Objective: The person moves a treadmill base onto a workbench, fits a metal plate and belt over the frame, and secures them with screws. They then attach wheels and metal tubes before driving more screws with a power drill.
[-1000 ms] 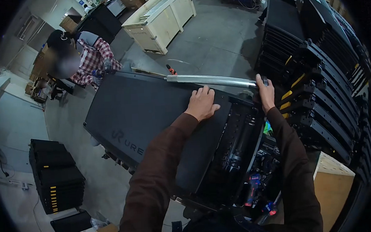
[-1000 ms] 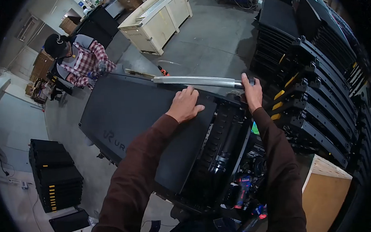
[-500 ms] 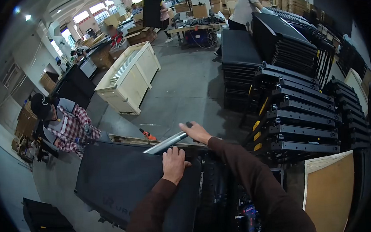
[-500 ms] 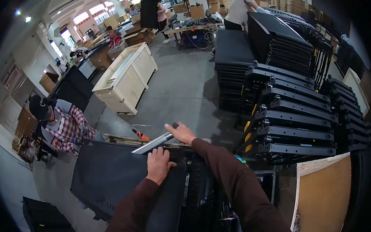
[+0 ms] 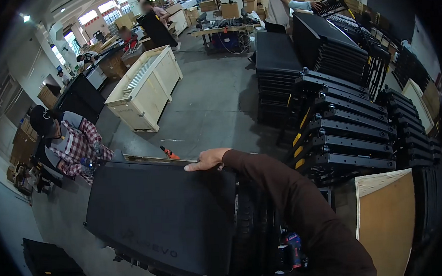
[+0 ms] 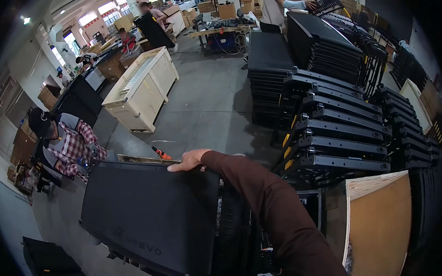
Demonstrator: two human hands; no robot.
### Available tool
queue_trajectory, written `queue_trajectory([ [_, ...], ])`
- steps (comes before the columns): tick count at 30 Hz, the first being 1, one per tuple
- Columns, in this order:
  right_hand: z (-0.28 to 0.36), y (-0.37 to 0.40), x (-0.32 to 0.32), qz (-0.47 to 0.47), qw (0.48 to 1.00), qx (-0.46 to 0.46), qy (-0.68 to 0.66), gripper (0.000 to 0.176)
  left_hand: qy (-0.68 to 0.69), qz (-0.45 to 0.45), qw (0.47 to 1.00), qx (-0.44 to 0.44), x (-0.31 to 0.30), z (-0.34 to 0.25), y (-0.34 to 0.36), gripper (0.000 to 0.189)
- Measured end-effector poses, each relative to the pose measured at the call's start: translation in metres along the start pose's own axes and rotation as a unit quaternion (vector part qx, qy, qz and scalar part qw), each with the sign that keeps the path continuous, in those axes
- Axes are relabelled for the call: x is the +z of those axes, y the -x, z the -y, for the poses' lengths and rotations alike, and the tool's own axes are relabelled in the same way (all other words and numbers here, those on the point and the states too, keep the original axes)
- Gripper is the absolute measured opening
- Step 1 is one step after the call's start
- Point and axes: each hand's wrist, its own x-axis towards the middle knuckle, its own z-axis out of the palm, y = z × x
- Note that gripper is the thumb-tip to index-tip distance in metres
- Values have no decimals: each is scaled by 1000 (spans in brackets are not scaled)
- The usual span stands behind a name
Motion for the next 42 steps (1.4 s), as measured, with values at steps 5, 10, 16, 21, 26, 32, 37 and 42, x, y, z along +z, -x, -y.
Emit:
queue_trajectory([
  [5, -22, 15, 1, -8, 992, 8, -126, 95, 39, 38, 996, -66, -2, 17, 45, 23],
  [10, -59, 33, 10, -97, 982, -22, -160, 84, 54, 72, 978, -188, -14, 21, 109, 20],
  [16, -61, 30, 15, -86, 983, 28, -162, 81, 162, 53, 968, -184, -18, 24, 108, 15],
  [21, -61, 31, 18, -175, 965, -42, -191, 66, 307, 80, 890, -327, -22, 20, 109, 20],
  [26, -84, 95, 6, -185, 972, 9, -144, 54, 309, 106, 895, -304, -22, 1, 139, 23],
  [32, -130, 115, 21, -173, 980, 25, -97, 55, 197, 125, 945, -230, -11, -15, 156, 17],
  [37, -143, 104, 35, -213, 957, -8, -197, 50, 253, 109, 917, -289, -13, -20, 155, 17],
  [42, -155, 95, 50, -306, 899, -23, -311, 48, 255, 87, 930, -250, -40, -43, 120, 16],
])
